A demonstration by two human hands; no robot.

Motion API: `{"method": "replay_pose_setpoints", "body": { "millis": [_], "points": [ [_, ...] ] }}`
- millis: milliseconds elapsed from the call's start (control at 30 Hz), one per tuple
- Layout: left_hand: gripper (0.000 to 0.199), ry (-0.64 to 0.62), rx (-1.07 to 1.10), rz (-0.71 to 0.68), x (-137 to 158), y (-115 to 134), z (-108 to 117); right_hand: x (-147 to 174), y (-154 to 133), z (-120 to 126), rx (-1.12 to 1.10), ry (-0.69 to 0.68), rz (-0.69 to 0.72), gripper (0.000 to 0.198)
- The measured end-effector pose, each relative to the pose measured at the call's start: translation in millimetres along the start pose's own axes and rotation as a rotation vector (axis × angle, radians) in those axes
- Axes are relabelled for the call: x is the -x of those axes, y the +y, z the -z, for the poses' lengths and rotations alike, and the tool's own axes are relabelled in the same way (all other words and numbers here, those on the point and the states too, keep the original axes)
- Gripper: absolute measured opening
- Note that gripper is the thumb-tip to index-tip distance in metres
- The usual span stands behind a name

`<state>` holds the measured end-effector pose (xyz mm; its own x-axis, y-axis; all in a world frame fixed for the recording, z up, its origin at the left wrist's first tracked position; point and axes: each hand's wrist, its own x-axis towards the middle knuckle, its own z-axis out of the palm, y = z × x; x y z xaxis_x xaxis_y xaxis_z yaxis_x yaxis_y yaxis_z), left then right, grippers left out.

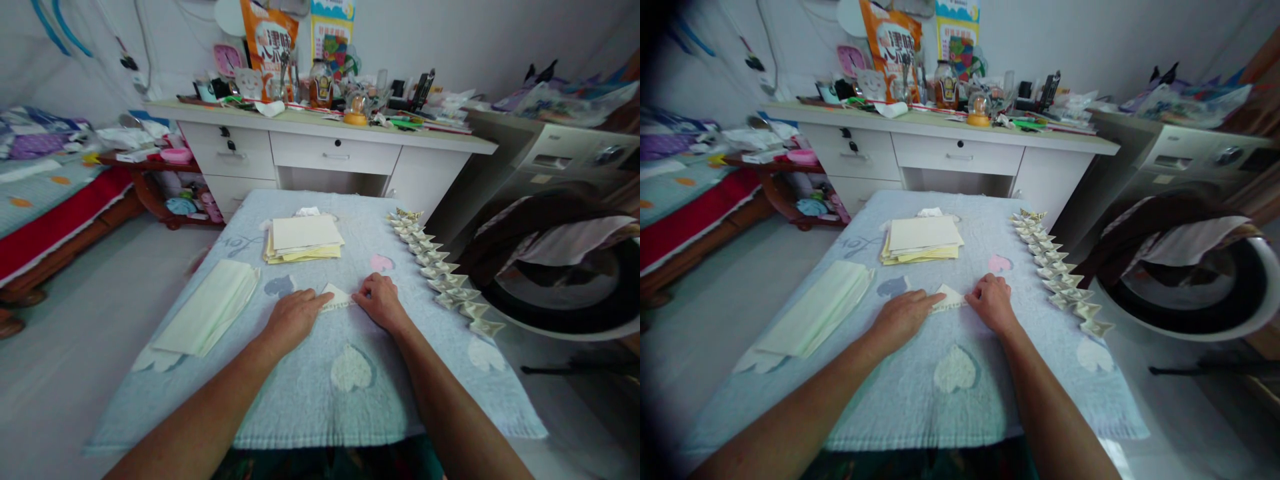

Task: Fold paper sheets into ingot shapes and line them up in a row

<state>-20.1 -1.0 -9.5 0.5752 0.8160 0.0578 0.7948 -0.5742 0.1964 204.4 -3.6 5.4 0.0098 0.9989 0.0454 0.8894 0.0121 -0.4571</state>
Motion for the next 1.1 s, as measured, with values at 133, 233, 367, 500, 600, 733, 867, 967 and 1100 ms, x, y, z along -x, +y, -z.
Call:
{"method": "replay_pose_setpoints", "body": {
  "millis": [133, 233, 367, 500, 600, 733, 867, 967, 1100],
  "points": [
    [0.047, -0.028, -0.02, -0.022, 0, -1, 1, 1, 0, -1, 0.003, 0.01, 0.003, 0.017],
    [0.049, -0.052, -0.003, -0.031, 1, -3, 1, 1, -1, -1, 0.006, 0.022, 0.006, 0.016],
    [0.049, -0.06, 0.008, -0.054, 2, -5, 0, 1, -1, -2, 0.009, 0.035, -0.001, 0.017],
    [0.046, -0.069, 0.007, -0.062, 2, -5, 0, 1, -1, -3, 0.01, 0.042, 0.014, 0.018],
    [0.045, -0.072, 0.017, -0.065, 2, -5, 0, 1, 0, -4, 0.026, 0.042, 0.015, 0.017],
    [0.045, -0.064, 0.013, -0.071, 0, -5, 1, 3, 1, -4, 0.023, 0.069, 0.03, 0.011],
    [0.043, -0.064, 0.01, -0.068, 0, -4, 1, 10, -8, 1, 0.03, 0.208, 0.146, 0.012],
    [0.039, -0.067, 0.008, -0.063, 0, -3, 2, 16, -20, -1, 0.045, 0.145, 0.319, 0.009],
    [0.033, -0.065, -0.006, -0.062, 1, -1, 5, 18, -33, -14, 0.137, -0.014, 0.372, 0.012]
  ]
}}
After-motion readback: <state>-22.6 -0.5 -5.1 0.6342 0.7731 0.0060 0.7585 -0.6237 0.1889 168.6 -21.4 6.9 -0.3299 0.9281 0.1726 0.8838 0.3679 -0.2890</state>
